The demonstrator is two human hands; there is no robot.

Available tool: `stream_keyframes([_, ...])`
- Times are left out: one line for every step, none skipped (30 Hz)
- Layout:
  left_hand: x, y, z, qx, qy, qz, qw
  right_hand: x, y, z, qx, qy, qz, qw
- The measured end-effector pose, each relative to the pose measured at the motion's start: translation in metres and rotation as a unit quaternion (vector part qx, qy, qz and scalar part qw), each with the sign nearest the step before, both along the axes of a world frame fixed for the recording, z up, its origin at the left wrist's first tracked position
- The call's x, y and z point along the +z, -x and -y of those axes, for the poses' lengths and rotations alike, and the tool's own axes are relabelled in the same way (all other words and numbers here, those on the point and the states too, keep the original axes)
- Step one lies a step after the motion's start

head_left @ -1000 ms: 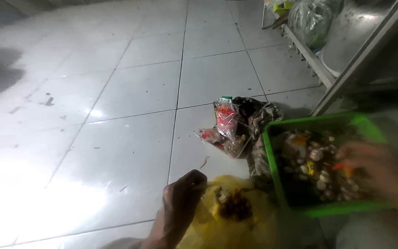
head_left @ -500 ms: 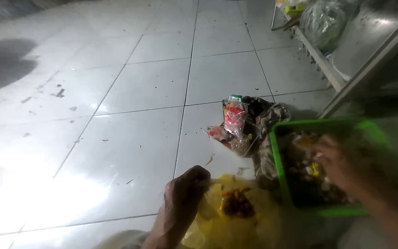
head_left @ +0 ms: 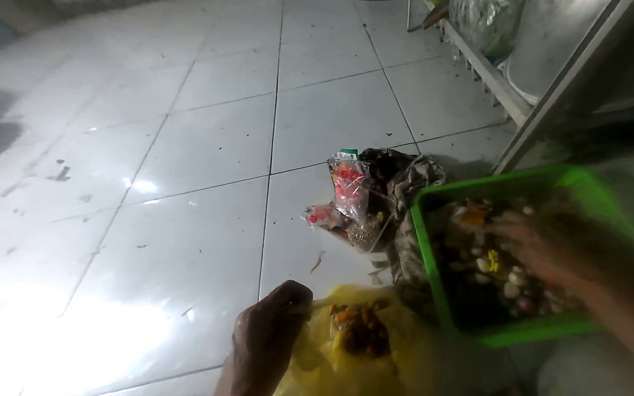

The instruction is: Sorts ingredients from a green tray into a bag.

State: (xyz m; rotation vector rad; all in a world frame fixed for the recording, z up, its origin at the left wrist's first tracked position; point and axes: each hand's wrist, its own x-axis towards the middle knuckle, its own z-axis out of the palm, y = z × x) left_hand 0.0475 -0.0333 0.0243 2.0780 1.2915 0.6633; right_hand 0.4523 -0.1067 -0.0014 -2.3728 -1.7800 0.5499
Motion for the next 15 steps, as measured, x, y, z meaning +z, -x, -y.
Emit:
stream_keyframes([0.0, 0.0, 0.0, -0.002, 0.004, 0.003, 1.0, -0.001, 0.005, -0.006, 0.011, 0.019, -0.014, 1.0])
stream_keyframes([0.001, 0.0, 0.0, -0.005, 0.006, 0.006, 1.0, -0.002, 0.009, -0.011, 0.016, 0.027, -0.025, 0.999])
stream_keyframes([0.001, 0.0, 0.0, -0.007, 0.007, 0.006, 1.0, -0.001, 0.011, -0.014, 0.021, 0.03, -0.03, 0.999])
stream_keyframes([0.002, 0.001, 0.0, -0.01, 0.008, 0.005, 1.0, 0.001, 0.011, -0.016, 0.024, 0.029, -0.031, 0.999])
stream_keyframes([0.003, 0.002, 0.001, -0.012, 0.006, 0.001, 1.0, 0.001, 0.011, -0.015, 0.026, 0.026, -0.037, 0.999])
stream_keyframes([0.002, 0.004, 0.001, -0.014, 0.0, -0.002, 1.0, 0.001, 0.009, -0.014, 0.028, 0.027, -0.028, 0.999])
stream_keyframes([0.002, 0.005, 0.0, -0.014, -0.008, -0.004, 1.0, 0.0, 0.007, -0.013, 0.031, 0.028, -0.008, 0.999])
stream_keyframes([0.001, 0.005, 0.0, -0.013, -0.012, -0.002, 1.0, 0.0, 0.005, -0.011, 0.026, 0.038, 0.014, 0.999])
stream_keyframes([0.002, 0.004, 0.0, -0.013, -0.01, 0.005, 1.0, -0.001, 0.002, -0.011, 0.017, 0.053, 0.034, 0.998])
stream_keyframes([0.003, 0.003, 0.001, -0.014, -0.005, 0.014, 1.0, -0.003, 0.0, -0.011, 0.008, 0.067, 0.052, 0.996])
stream_keyframes([0.004, 0.002, 0.001, -0.018, 0.005, 0.023, 1.0, -0.006, -0.003, -0.01, -0.002, 0.076, 0.06, 0.995])
stream_keyframes([0.006, 0.002, 0.002, -0.021, 0.012, 0.027, 0.999, -0.009, -0.005, -0.009, -0.007, 0.072, 0.064, 0.995])
stream_keyframes([0.006, 0.002, 0.003, -0.022, 0.014, 0.03, 0.999, -0.013, -0.008, -0.008, -0.007, 0.064, 0.07, 0.995])
stream_keyframes([0.006, 0.001, 0.002, -0.022, 0.009, 0.029, 0.999, -0.014, -0.01, -0.008, -0.005, 0.066, 0.079, 0.995])
stream_keyframes([0.006, 0.002, 0.001, -0.024, 0.007, 0.027, 0.999, -0.012, -0.011, -0.007, -0.007, 0.071, 0.086, 0.994])
